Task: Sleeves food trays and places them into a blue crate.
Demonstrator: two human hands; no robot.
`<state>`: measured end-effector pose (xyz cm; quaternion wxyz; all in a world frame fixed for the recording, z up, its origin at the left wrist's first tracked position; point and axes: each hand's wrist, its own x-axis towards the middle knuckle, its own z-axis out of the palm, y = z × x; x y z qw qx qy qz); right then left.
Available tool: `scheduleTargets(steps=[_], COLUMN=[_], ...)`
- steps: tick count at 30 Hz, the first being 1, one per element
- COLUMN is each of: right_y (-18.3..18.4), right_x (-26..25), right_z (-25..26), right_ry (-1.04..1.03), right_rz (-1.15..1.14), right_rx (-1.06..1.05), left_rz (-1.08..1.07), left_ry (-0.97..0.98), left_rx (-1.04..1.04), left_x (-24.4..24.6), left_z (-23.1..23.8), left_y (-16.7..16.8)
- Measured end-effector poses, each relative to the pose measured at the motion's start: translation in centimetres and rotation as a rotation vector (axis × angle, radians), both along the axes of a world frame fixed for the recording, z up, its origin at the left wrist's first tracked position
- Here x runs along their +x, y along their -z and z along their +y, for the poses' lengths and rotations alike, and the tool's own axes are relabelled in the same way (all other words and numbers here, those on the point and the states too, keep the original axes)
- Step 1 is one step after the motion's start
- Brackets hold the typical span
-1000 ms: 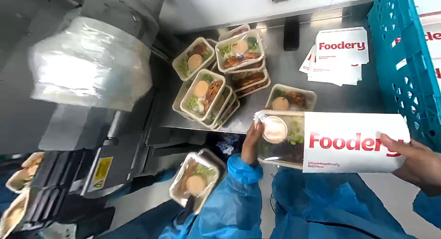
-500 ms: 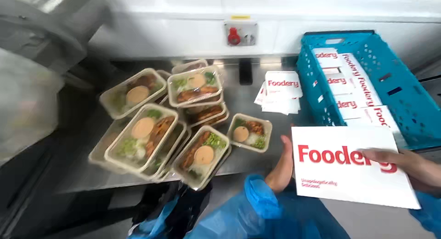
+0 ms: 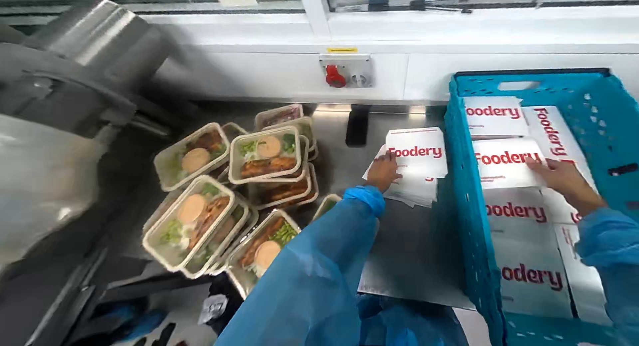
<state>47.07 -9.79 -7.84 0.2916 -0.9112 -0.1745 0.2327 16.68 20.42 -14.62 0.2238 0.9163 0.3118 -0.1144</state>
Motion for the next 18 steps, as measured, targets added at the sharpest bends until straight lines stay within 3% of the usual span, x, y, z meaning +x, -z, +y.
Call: scheduleTargets(steps=[4, 7, 9, 11, 12, 15, 18], right_y=[0.3, -6.0, -10.2, -12.6, -13.1, -13.2, -11.1], right_x=[-1.4, -5.2, -10.1, -15.3, -17.2, -20.7, -25.6], right_z=[2.8, 4.0, 6.1, 8.0, 8.5, 8.4, 6.5], right_ry=[-0.06, -0.177, -0.234, -0.261, -0.266, -0.413, -0.69], right_rz=[-0.273, -0.433, -0.153, 0.279, 0.363, 0.248, 0.158], right_rx=[-0.115, 0.138, 0.289, 0.409, 0.472, 0.518, 0.367], left_rz=[0.072, -0.198, -0.493, -0.606, -0.628, -0.592, -0.689], left_ry=[0.125, 0.121, 0.153, 0.182, 0.165, -0.001, -0.34], left_rx=[0.032, 0.286, 0.52, 0.643, 0.649, 0.441, 0.006], left_x=[-1.3, -5.1, -9.6, -14.1, -16.0, -21.2, -26.2], left_z=[0.8, -0.6, -3.6, -7.9, -10.0, -12.6, -11.6], left_y=[-4.0, -7.8, -10.7, -12.9, -13.5, -15.3, -16.6])
